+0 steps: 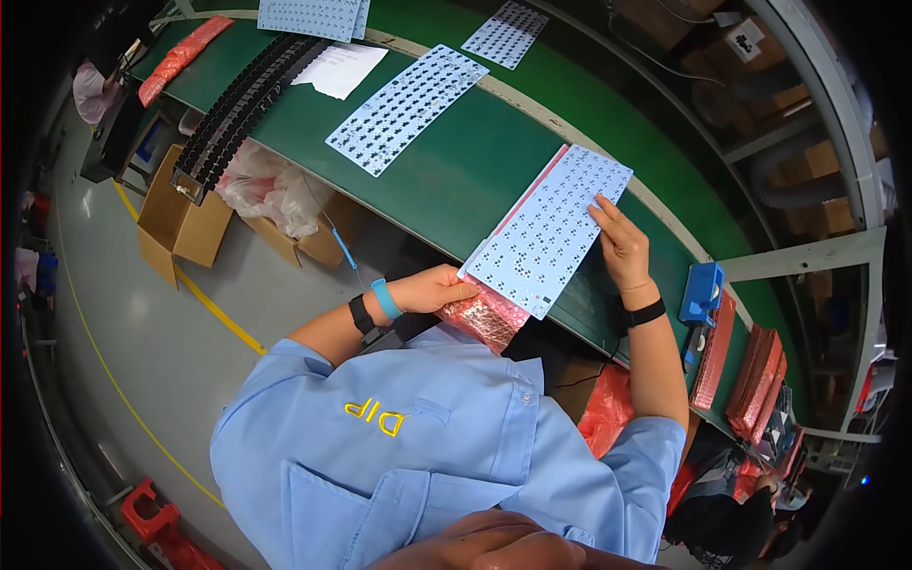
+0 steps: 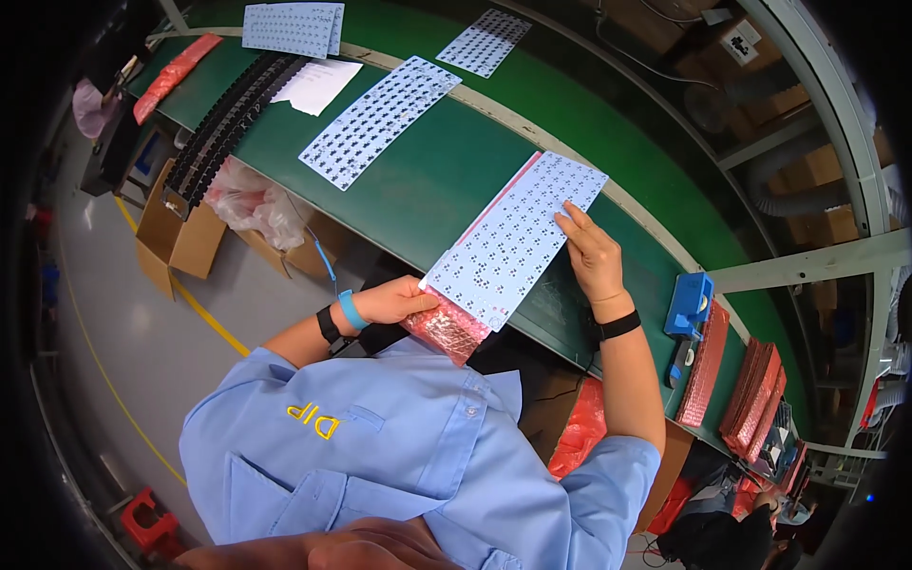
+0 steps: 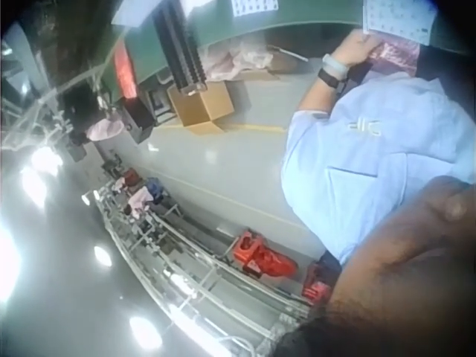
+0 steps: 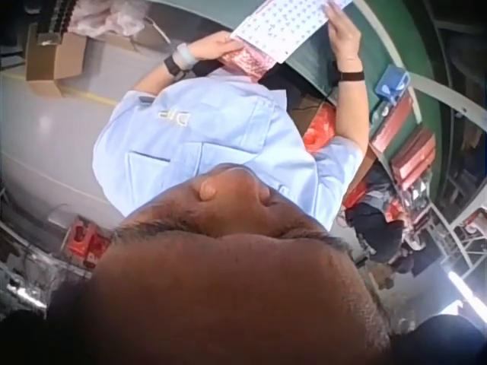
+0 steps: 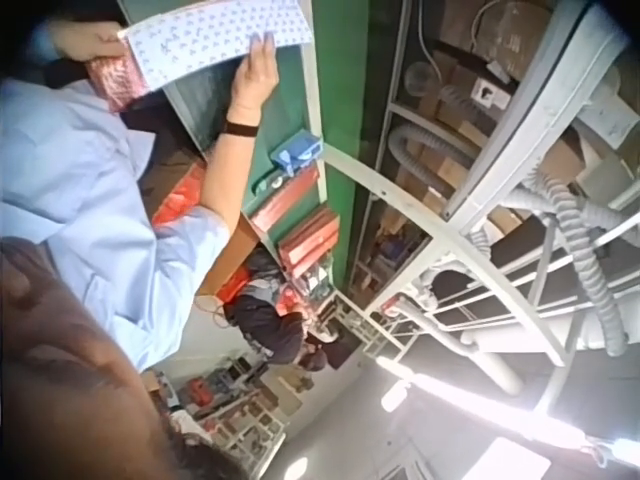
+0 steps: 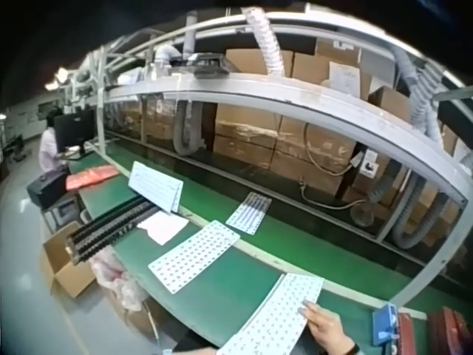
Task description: The person pulls bubble wrap from a box, slides a circuit board inside, and folds the edges over. After securing the wrap with tape from a dispenser, they place the packaged board onto a stack and repeat the process.
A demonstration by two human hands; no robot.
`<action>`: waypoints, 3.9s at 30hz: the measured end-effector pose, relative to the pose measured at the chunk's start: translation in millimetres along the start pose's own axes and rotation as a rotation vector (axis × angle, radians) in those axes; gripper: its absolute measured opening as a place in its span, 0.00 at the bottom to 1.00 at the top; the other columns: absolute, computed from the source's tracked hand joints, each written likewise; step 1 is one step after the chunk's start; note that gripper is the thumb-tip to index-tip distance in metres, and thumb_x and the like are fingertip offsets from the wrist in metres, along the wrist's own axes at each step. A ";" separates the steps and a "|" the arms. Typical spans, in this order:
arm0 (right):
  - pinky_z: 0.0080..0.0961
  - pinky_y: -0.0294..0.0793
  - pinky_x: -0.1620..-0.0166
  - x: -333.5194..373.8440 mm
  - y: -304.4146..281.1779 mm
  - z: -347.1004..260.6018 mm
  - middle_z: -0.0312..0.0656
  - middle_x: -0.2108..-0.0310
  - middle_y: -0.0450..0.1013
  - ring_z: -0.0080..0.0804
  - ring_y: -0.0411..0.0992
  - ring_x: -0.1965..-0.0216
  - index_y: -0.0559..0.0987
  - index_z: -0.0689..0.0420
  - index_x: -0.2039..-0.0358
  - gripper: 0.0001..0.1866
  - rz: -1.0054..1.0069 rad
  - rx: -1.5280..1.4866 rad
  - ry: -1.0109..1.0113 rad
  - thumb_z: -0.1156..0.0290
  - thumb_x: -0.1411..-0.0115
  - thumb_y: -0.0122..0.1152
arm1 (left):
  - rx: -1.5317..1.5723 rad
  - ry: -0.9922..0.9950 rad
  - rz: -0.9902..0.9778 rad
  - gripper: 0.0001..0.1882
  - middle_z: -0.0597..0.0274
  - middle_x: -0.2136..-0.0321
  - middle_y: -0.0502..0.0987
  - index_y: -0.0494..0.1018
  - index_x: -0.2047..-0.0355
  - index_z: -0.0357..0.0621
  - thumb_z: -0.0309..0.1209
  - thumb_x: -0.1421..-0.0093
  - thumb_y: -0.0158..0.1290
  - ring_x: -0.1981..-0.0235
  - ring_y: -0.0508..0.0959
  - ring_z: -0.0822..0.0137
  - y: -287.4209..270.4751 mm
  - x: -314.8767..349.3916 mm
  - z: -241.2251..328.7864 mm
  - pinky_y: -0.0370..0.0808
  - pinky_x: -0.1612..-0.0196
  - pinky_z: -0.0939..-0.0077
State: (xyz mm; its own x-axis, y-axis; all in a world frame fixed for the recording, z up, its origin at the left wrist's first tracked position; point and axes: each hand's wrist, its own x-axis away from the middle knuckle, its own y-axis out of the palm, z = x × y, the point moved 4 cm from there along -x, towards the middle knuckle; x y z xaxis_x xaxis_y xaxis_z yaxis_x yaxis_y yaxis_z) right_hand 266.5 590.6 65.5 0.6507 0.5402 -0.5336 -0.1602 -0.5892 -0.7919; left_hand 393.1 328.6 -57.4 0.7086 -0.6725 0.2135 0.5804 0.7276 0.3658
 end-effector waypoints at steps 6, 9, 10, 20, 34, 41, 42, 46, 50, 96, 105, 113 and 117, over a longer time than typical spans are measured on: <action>0.26 0.77 0.54 -2.2 6.2 -4.0 0.46 0.50 0.74 0.40 0.77 0.54 0.81 0.53 0.55 0.19 -0.226 0.009 0.052 0.84 0.47 0.57 | 0.007 0.074 -0.005 0.17 0.68 0.61 0.78 0.73 0.52 0.34 0.35 0.31 0.45 0.63 0.73 0.81 1.4 -5.4 -2.2 0.73 0.57 0.81; 0.28 0.78 0.57 -7.4 -0.8 -9.3 0.44 0.51 0.75 0.41 0.77 0.58 0.82 0.51 0.56 0.17 -0.368 0.153 0.012 0.81 0.45 0.57 | 0.002 0.075 -0.009 0.17 0.68 0.61 0.78 0.73 0.52 0.34 0.35 0.31 0.45 0.63 0.73 0.81 -1.0 -5.4 -1.9 0.73 0.57 0.81; 0.29 0.78 0.58 -9.3 -1.3 -10.7 0.43 0.51 0.75 0.42 0.78 0.59 0.82 0.51 0.56 0.16 -0.438 0.223 -0.009 0.80 0.44 0.57 | -0.015 0.079 -0.006 0.17 0.68 0.61 0.78 0.73 0.52 0.34 0.35 0.31 0.45 0.63 0.73 0.81 -1.7 -5.1 -1.2 0.73 0.57 0.81; 0.34 0.71 0.48 -70.2 52.1 56.1 0.57 0.56 0.74 0.51 0.72 0.53 0.74 0.67 0.50 0.31 -0.263 0.408 0.535 0.60 0.50 0.70 | 0.081 0.031 0.064 0.15 0.66 0.63 0.78 0.73 0.54 0.32 0.32 0.32 0.46 0.63 0.73 0.80 9.8 1.4 11.0 0.72 0.57 0.81; 0.31 0.69 0.45 -104.2 60.2 72.9 0.51 0.51 0.71 0.44 0.70 0.48 0.74 0.62 0.51 0.33 -0.587 -0.053 0.660 0.67 0.58 0.77 | -0.042 0.061 0.003 0.15 0.67 0.63 0.78 0.74 0.55 0.32 0.33 0.32 0.47 0.63 0.72 0.79 5.2 -0.3 10.9 0.72 0.57 0.80; 0.27 0.71 0.51 -110.4 63.7 78.3 0.42 0.60 0.75 0.34 0.73 0.58 0.75 0.59 0.53 0.27 -0.603 -0.052 0.618 0.71 0.55 0.74 | -0.039 -0.003 -0.030 0.17 0.67 0.64 0.78 0.74 0.55 0.32 0.36 0.31 0.45 0.64 0.72 0.79 5.2 1.0 12.4 0.71 0.58 0.80; 0.26 0.71 0.51 -113.2 62.2 75.4 0.41 0.61 0.75 0.33 0.72 0.59 0.75 0.59 0.53 0.27 -0.618 -0.071 0.630 0.71 0.55 0.74 | 0.023 -0.023 0.014 0.18 0.66 0.64 0.78 0.74 0.55 0.32 0.36 0.31 0.44 0.64 0.72 0.79 6.0 0.8 12.2 0.71 0.58 0.80; 0.24 0.70 0.53 -118.2 64.6 88.6 0.39 0.61 0.74 0.31 0.71 0.58 0.75 0.57 0.53 0.26 -0.710 -0.140 0.689 0.70 0.53 0.73 | 0.041 -0.028 0.066 0.19 0.66 0.65 0.78 0.74 0.56 0.31 0.37 0.30 0.43 0.65 0.71 0.79 7.5 4.0 15.5 0.71 0.59 0.80; 0.23 0.70 0.53 -121.3 47.0 92.3 0.37 0.62 0.74 0.28 0.72 0.59 0.75 0.55 0.52 0.24 -0.737 -0.290 0.667 0.70 0.51 0.71 | -0.040 -0.003 0.065 0.19 0.66 0.66 0.78 0.74 0.56 0.30 0.36 0.30 0.43 0.65 0.70 0.80 5.5 5.9 14.4 0.71 0.60 0.80; 0.33 0.66 0.59 85.7 -1.8 -135.1 0.42 0.58 0.71 0.38 0.69 0.60 0.79 0.53 0.57 0.24 -0.081 0.304 0.221 0.62 0.56 0.71 | 0.329 -0.156 -0.033 0.11 0.65 0.63 0.80 0.76 0.56 0.36 0.29 0.35 0.51 0.63 0.78 0.75 62.6 -38.8 0.3 0.76 0.57 0.80; 0.33 0.67 0.60 86.7 -1.8 -131.9 0.40 0.58 0.72 0.37 0.69 0.63 0.81 0.53 0.59 0.20 -0.058 0.231 0.232 0.65 0.56 0.70 | -0.170 -0.004 -0.044 0.12 0.62 0.69 0.81 0.79 0.62 0.38 0.35 0.36 0.52 0.67 0.78 0.76 54.5 -36.9 16.0 0.76 0.63 0.77; 0.33 0.68 0.63 89.2 1.5 -120.6 0.39 0.59 0.72 0.37 0.69 0.65 0.81 0.52 0.60 0.19 0.003 0.170 0.260 0.65 0.55 0.70 | -1.360 0.304 0.199 0.18 0.55 0.81 0.79 0.80 0.76 0.41 0.45 0.44 0.56 0.78 0.78 0.56 42.2 -115.5 214.0 0.74 0.72 0.65; 0.33 0.70 0.62 84.1 -7.0 -118.1 0.39 0.59 0.72 0.38 0.70 0.64 0.81 0.53 0.61 0.19 -0.051 0.037 0.259 0.65 0.55 0.70 | -1.580 0.062 0.393 0.26 0.49 0.68 0.80 0.79 0.70 0.40 0.55 0.46 0.54 0.64 0.80 0.48 -19.7 -276.0 241.1 0.75 0.58 0.58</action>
State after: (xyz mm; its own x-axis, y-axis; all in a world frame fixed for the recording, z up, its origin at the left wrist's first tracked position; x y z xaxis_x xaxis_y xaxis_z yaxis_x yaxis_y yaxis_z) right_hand 409.9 569.2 61.3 0.8265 0.3940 -0.4022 -0.1458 -0.5401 -0.8288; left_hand 89.4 467.3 94.9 0.8955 -0.4447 0.0150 0.1533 0.2768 -0.9486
